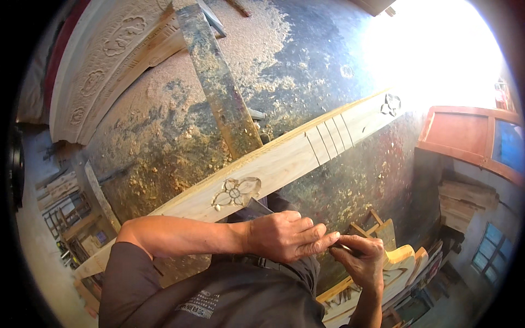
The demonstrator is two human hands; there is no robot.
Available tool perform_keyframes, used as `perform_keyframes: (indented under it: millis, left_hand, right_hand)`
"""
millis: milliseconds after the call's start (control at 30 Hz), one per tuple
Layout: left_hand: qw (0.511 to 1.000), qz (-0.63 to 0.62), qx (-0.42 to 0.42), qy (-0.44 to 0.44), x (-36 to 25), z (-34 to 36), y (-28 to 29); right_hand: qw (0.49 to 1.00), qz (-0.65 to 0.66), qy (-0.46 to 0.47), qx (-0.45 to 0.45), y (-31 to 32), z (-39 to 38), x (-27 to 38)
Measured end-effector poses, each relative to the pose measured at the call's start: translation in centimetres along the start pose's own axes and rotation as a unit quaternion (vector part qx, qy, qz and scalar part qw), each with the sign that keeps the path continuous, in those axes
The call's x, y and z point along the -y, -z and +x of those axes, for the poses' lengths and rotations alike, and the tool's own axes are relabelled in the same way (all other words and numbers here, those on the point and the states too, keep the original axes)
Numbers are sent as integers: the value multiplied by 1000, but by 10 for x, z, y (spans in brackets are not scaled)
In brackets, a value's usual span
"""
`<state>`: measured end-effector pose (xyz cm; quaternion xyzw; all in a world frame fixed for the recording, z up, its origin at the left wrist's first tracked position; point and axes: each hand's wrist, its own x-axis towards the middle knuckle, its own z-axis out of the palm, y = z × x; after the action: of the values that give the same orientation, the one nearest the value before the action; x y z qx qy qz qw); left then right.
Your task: The person carves a decorative floral pattern into a piece of wood using a chisel and a mallet.
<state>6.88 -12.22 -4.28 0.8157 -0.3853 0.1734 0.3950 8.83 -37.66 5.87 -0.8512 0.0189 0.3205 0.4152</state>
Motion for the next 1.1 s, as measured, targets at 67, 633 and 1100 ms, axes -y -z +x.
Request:
perform_keyframes:
  millis: [67,633,1100]
  left_hand:
    - [1000,-7,3,2,1,0,-1]
    - [999,-22,16,47,5,6,-2]
    - [997,22,0,71,8,5,-4]
  right_hand:
    - [1000,-4,17,-4,0,1,-2]
    - [998,21,10,50,12,30,5]
    - [995,-47,-9,93,23,57,11]
